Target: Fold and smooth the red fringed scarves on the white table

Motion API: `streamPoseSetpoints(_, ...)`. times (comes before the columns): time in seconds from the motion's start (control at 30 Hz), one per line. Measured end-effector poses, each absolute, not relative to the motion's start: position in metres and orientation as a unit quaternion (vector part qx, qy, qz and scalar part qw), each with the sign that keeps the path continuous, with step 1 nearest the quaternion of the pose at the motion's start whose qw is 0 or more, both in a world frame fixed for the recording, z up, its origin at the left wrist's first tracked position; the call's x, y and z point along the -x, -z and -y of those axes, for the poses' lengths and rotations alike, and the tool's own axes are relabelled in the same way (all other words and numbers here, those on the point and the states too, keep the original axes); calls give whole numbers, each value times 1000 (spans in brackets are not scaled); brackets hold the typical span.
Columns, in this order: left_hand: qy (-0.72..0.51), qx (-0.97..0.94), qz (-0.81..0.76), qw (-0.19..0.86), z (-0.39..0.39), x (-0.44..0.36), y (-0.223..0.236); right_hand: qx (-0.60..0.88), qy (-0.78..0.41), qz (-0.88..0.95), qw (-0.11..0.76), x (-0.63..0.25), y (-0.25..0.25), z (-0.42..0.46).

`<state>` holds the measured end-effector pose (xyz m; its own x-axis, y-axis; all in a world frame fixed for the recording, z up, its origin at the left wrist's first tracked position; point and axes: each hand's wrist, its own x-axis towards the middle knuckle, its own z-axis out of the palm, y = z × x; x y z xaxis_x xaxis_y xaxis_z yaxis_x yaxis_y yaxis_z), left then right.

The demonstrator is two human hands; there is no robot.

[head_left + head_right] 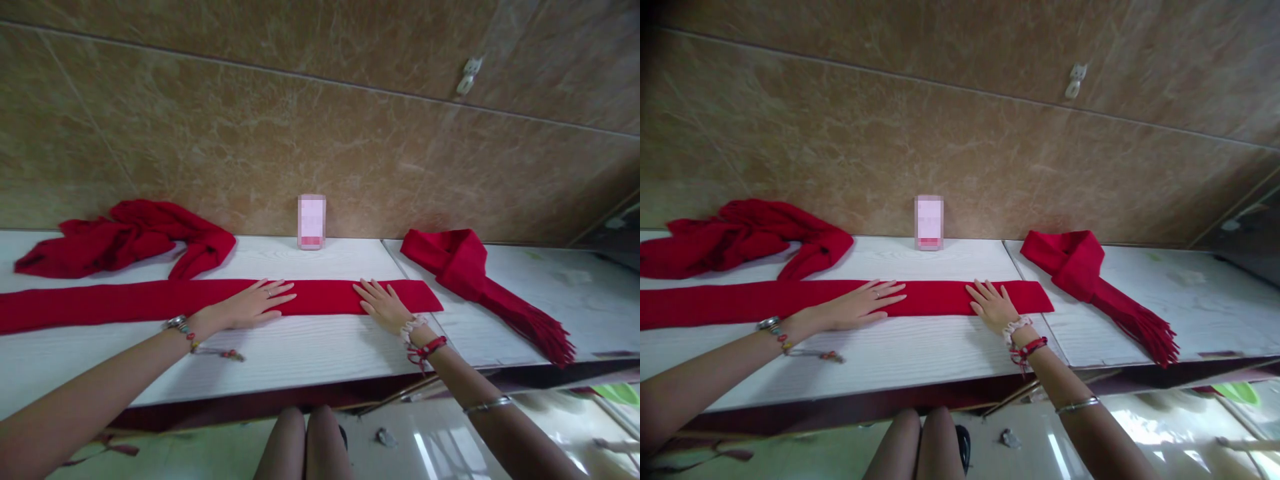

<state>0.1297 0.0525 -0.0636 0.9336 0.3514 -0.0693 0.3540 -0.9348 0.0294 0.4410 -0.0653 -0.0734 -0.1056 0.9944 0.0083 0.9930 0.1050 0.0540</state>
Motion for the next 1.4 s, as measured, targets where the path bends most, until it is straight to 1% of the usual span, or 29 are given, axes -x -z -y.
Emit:
streamPoseSetpoints(0.1, 38, -972, -231, -4, -55, -90, 65, -666, -43, -745, 5, -461, 82, 65)
streamPoseSetpoints(0.2, 40, -969, -243, -14, -52, -72, 64, -663, -51, -747, -2, -487, 88, 64)
streamPoseSetpoints(0.33, 52, -971, -232, -5, -49, -66, 60, -672, -31, -739, 28, -521, 85, 57)
streamPoseSetpoints(0.4, 49, -967, -251, 0, -50, -61, 60, -674, -13, -738, 43, -521, 77, 48)
streamPoseSetpoints(0.47, 43, -962, -270, 4, -50, -56, 61, -663, -11, -748, 24, -496, 67, 35)
streamPoseSetpoints(0.57, 40, -960, -276, 0, -49, -51, 63, -601, -13, -798, -29, -418, 58, 13)
streamPoseSetpoints(0.67, 43, -961, -275, -7, -48, -48, 65, -532, -9, -846, -40, -336, 59, -6)
streamPoseSetpoints(0.73, 44, -960, -275, -13, -49, -42, 66, -505, -2, -862, -32, -303, 63, -15)
streamPoseSetpoints(0.8, 45, -959, -280, -23, -52, -30, 66, -492, 4, -870, -26, -291, 69, -21)
streamPoseSetpoints(0.9, 41, -951, -305, -39, -55, 0, 68, -486, 3, -874, -29, -296, 76, -22)
streamPoseSetpoints(1.13, 54, -900, -430, -43, -51, 87, 68, -466, 14, -884, -39, -306, 79, -29)
streamPoseSetpoints(1.2, 47, -884, -462, -50, -49, 94, 64, -451, 11, -891, -46, -289, 71, -36)
streamPoseSetpoints(1.3, 25, -863, -500, -64, -50, 83, 61, -410, 2, -909, -75, -241, 58, -46)
streamPoseSetpoints(1.4, 24, -857, -511, -65, -53, 69, 64, -376, 18, -925, -60, -192, 58, -52)
